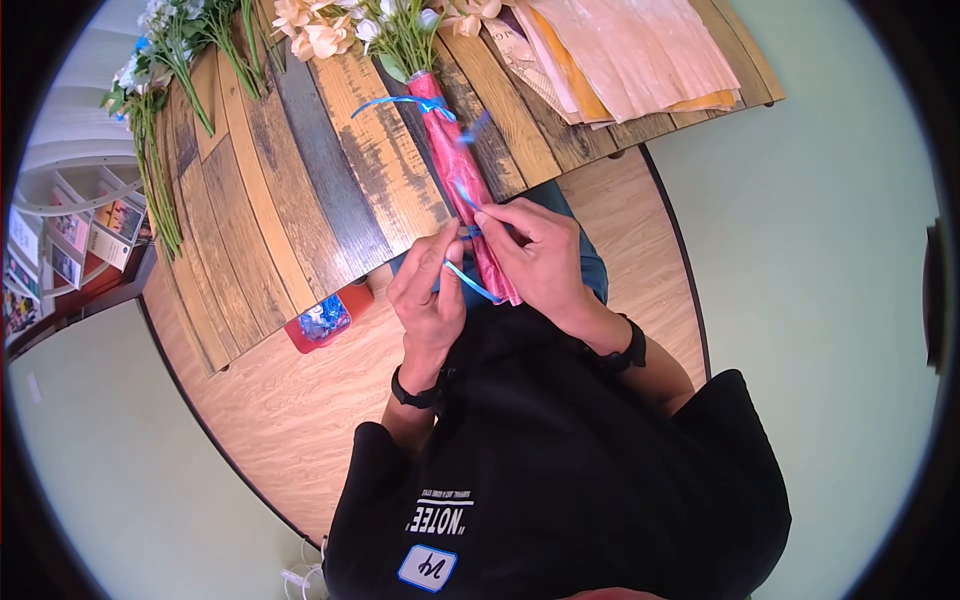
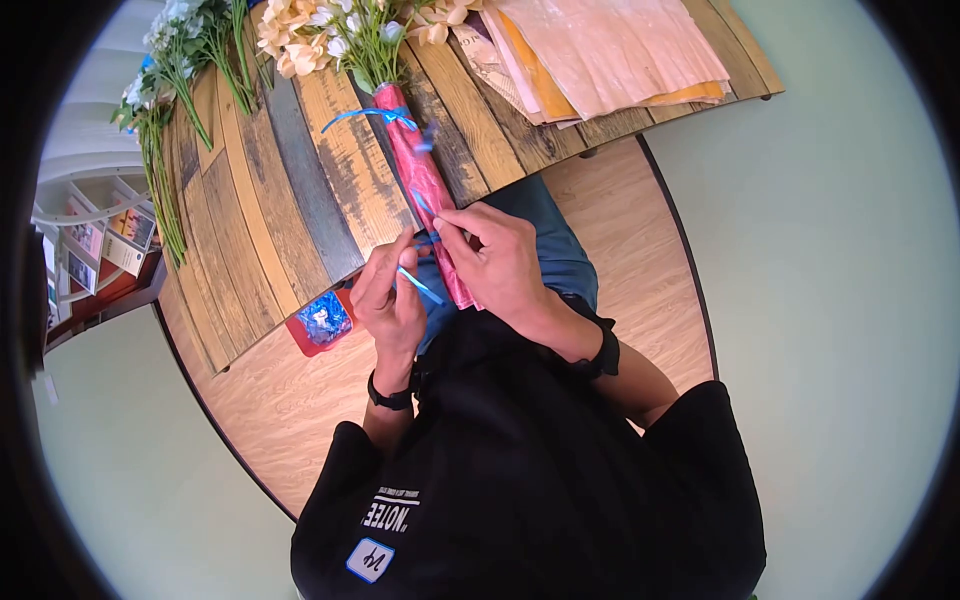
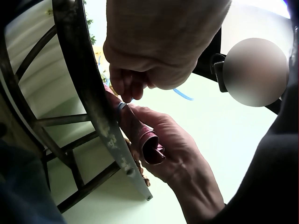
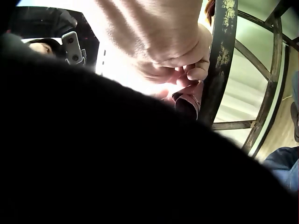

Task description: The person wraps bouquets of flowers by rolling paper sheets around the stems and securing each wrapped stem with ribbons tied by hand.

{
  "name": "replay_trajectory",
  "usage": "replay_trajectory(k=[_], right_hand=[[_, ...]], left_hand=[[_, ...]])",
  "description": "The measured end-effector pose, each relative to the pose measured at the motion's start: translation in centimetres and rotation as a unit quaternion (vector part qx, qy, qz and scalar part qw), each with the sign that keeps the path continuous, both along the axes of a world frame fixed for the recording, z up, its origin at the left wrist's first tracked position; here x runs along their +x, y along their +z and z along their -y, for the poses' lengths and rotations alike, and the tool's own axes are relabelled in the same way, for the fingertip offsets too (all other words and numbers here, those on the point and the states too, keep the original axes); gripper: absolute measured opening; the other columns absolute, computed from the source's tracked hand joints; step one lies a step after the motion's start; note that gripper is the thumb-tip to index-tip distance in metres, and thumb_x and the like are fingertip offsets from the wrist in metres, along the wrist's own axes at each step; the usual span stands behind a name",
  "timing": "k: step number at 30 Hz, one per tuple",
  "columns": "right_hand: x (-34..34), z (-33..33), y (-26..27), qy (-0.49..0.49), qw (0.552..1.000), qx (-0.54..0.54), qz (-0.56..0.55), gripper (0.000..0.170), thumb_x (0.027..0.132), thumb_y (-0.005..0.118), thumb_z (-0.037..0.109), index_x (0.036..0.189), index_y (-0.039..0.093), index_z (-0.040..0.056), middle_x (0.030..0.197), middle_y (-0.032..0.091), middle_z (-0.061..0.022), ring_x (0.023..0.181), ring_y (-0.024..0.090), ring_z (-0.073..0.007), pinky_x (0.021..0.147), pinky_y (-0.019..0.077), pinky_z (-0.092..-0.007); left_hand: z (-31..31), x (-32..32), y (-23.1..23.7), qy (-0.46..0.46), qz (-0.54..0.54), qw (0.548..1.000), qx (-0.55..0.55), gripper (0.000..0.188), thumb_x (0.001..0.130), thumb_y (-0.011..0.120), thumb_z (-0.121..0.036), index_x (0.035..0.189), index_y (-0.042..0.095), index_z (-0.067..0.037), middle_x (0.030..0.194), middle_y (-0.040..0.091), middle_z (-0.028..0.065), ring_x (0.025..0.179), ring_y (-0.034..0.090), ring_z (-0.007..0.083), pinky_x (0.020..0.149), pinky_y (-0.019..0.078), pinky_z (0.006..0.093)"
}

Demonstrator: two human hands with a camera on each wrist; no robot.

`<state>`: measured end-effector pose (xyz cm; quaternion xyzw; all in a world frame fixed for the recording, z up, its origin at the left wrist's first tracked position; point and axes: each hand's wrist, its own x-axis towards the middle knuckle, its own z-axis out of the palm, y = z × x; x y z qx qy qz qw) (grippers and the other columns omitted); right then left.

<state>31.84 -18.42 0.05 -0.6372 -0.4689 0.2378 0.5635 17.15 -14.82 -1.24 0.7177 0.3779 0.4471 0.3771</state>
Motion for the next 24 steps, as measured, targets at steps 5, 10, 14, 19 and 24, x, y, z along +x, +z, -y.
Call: replay_trajectory(k=[5,10,14,19,24], right_hand=[[0.2,-0.1,-1.0,0.04,0.994,0.052,0.092,0.014,0.085,0.071,0.003,0.099,0.07,-0.0014,0.084,0.066,-0.0139,0.069,0.066,-0.0289,0.059,0.052,-0.0358],[1.2,0.2,-0.9,0.099,0.985,0.059,0.13,0.011,0.083,0.071,0.002,0.094,0.067,-0.0009,0.084,0.061,-0.0121,0.072,0.064,-0.0316,0.062,0.0523,-0.038],[1.9,0.0,-1.1,0.141,0.982,0.049,0.118,0.013,0.081,0.071,-0.001,0.093,0.066,-0.0028,0.083,0.058,-0.0129,0.071,0.062,-0.0319,0.061,0.0503,-0.0381],[2.0,-0.1,-0.9,0.169,0.981,0.053,0.084,0.014,0.081,0.07,-0.003,0.093,0.065,-0.0041,0.083,0.057,-0.0136,0.071,0.061,-0.0323,0.063,0.0494,-0.0373],[1.4,-0.1,-0.6,0.144,0.988,0.032,0.034,0.015,0.081,0.069,-0.004,0.096,0.065,-0.0044,0.084,0.059,-0.0139,0.071,0.061,-0.0318,0.064,0.0495,-0.037]], left_hand=[[-0.7,0.5,0.8,-0.041,-0.06,0.995,0.075,0.03,0.089,0.069,0.001,0.119,0.071,0.002,0.088,0.067,0.0133,0.076,0.066,0.0222,0.069,0.0519,0.0306],[-2.0,1.3,1.7,-0.067,-0.105,0.982,0.145,0.033,0.081,0.072,0.002,0.114,0.071,0.002,0.083,0.062,0.0112,0.071,0.061,0.0262,0.064,0.0494,0.0354],[-2.8,1.8,2.8,-0.084,-0.147,0.976,0.138,0.027,0.085,0.072,0.0,0.112,0.074,-0.001,0.078,0.062,0.0108,0.07,0.063,0.0255,0.063,0.05,0.0354],[-3.0,2.1,3.6,-0.078,-0.196,0.972,0.106,0.023,0.087,0.072,-0.004,0.109,0.074,-0.001,0.077,0.063,0.0113,0.066,0.063,0.0258,0.06,0.0498,0.0353],[-3.0,2.8,4.0,-0.052,-0.204,0.975,0.067,0.021,0.089,0.071,-0.006,0.109,0.074,-0.001,0.076,0.063,0.0113,0.061,0.062,0.0257,0.056,0.0491,0.035]])
